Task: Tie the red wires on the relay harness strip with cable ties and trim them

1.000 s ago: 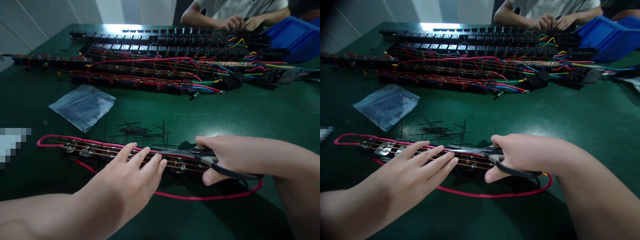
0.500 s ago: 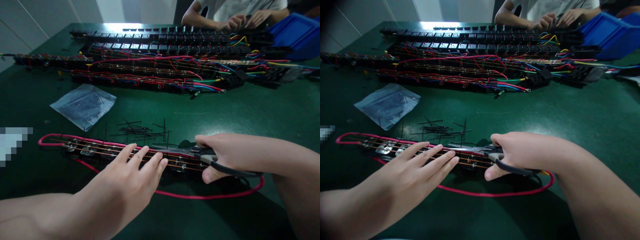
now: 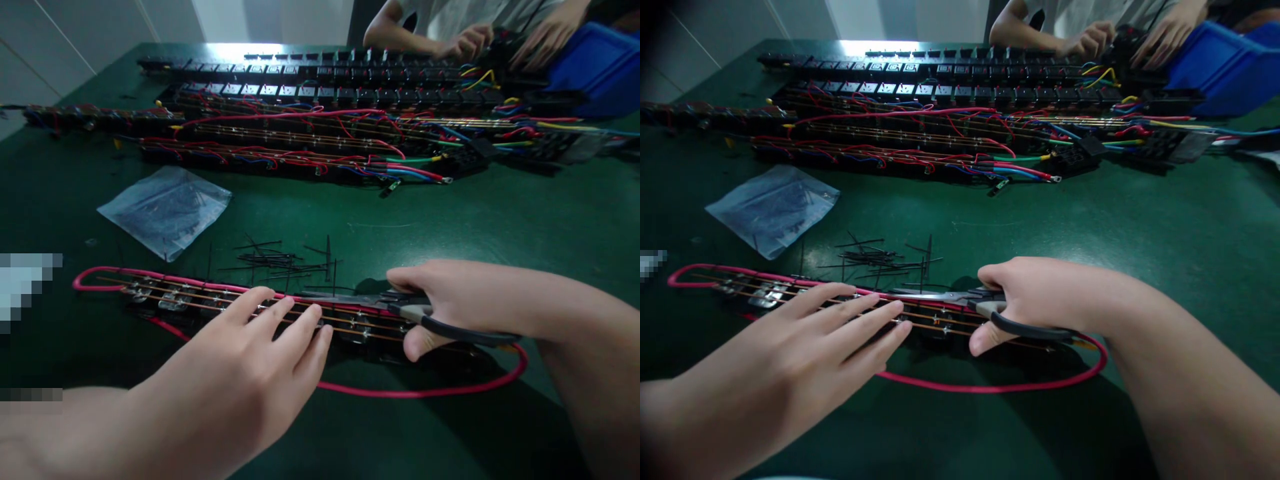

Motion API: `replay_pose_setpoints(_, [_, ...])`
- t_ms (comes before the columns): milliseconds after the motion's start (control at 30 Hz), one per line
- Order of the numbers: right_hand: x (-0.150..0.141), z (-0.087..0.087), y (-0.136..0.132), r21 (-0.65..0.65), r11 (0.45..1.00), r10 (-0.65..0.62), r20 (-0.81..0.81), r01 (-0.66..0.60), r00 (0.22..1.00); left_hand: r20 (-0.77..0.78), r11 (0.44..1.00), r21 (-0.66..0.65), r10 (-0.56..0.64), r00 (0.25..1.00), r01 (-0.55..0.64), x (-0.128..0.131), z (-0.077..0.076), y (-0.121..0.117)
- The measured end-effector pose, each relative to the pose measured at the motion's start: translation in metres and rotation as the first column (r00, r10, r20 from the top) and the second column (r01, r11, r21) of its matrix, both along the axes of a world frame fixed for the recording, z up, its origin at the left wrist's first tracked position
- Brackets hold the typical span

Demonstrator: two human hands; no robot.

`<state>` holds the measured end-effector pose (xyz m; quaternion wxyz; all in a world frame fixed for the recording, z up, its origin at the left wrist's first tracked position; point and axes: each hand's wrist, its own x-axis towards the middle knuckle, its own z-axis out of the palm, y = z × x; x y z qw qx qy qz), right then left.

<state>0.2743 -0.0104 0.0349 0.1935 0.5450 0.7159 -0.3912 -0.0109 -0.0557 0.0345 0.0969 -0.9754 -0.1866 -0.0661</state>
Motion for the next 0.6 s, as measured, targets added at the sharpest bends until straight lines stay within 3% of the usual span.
replay_pose_setpoints(100, [0.001, -0.001, 0.001, -0.01, 1.0, -0.008, -0.014, 0.008, 1.0, 0.02, 0.999, 0.013, 0.038, 0.999, -0.039, -0.001, 0.007, 0.003])
replay_pose_setpoints(233, [0.001, 0.0, 0.0, -0.036, 0.999, -0.033, -0.018, 0.032, 0.999, -0.037, 0.985, 0.072, 0.162, 0.986, -0.16, -0.004, 0.005, 0.008])
replay_pose_setpoints(600, [0.003, 0.0, 0.0, -0.049, 0.998, -0.048, -0.024, 0.047, 0.999, -0.099, 0.99, 0.119, 0.09, 0.991, -0.078, 0.0, 0.0, 0.015])
